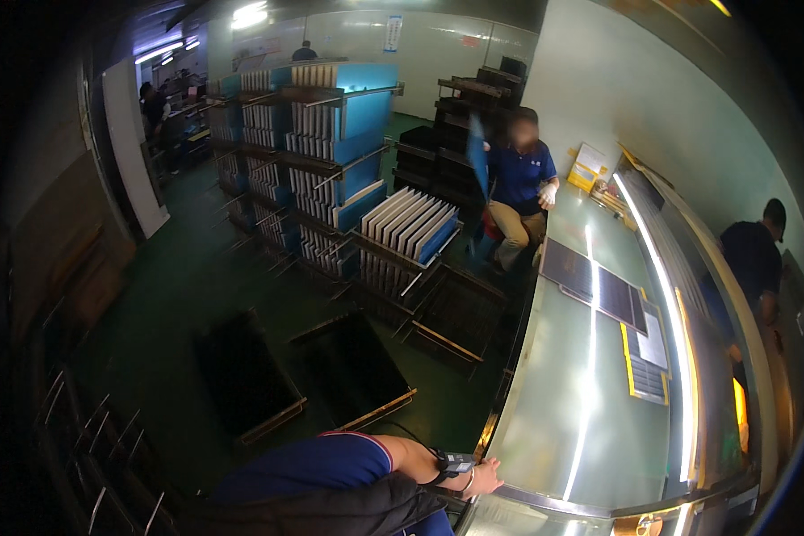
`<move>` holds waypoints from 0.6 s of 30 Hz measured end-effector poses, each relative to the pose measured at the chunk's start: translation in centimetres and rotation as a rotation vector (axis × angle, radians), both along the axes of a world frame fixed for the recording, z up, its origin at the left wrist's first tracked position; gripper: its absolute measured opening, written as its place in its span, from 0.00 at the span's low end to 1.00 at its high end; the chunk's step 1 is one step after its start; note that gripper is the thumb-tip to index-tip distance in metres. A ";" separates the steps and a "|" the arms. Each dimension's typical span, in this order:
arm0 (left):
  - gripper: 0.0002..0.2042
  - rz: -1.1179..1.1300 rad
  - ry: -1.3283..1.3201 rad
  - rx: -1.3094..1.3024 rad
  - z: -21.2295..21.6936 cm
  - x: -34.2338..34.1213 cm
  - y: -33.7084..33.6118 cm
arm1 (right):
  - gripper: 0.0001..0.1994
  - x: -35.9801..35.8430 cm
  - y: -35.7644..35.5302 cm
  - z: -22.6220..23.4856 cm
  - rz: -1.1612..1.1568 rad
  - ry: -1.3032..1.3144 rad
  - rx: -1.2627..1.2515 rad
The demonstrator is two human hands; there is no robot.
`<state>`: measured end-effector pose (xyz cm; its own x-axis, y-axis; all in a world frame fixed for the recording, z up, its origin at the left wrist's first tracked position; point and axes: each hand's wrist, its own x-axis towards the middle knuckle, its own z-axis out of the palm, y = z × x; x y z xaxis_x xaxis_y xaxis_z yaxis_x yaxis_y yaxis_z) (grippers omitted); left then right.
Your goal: Inspecting blue mesh grids on a backlit table and organizing them into racks.
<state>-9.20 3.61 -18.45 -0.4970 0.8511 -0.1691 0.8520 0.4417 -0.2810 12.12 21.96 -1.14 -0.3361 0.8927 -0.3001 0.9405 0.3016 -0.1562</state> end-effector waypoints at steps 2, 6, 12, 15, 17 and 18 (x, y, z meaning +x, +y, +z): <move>0.49 -0.105 -0.114 0.012 3.5 1.1 1.6 | 0.44 1.5 1.3 -0.1 -0.067 -0.036 0.013; 0.38 -0.259 -0.170 0.008 6.7 0.5 0.8 | 0.47 2.4 1.5 0.1 -0.100 -0.038 0.006; 0.18 -0.436 -0.376 0.218 12.4 -1.0 -0.1 | 0.51 9.7 1.3 -1.1 -0.291 0.000 -0.059; 0.19 -0.427 -0.471 0.180 13.6 -1.8 0.4 | 0.53 12.7 -0.9 -1.7 -0.390 -0.028 -0.113; 0.23 -0.407 -0.537 0.163 14.3 -1.4 1.4 | 0.52 14.1 -2.8 -0.7 -0.460 -0.047 -0.067; 0.25 -0.419 -0.590 0.051 13.5 -1.4 2.1 | 0.51 15.2 -2.7 -1.6 -0.439 -0.069 -0.079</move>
<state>-10.63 5.75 -4.98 0.0341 0.9641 -0.2633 0.9558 0.0455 0.2905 27.28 19.26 -2.71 0.0927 0.9198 -0.3814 0.9858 -0.1386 -0.0947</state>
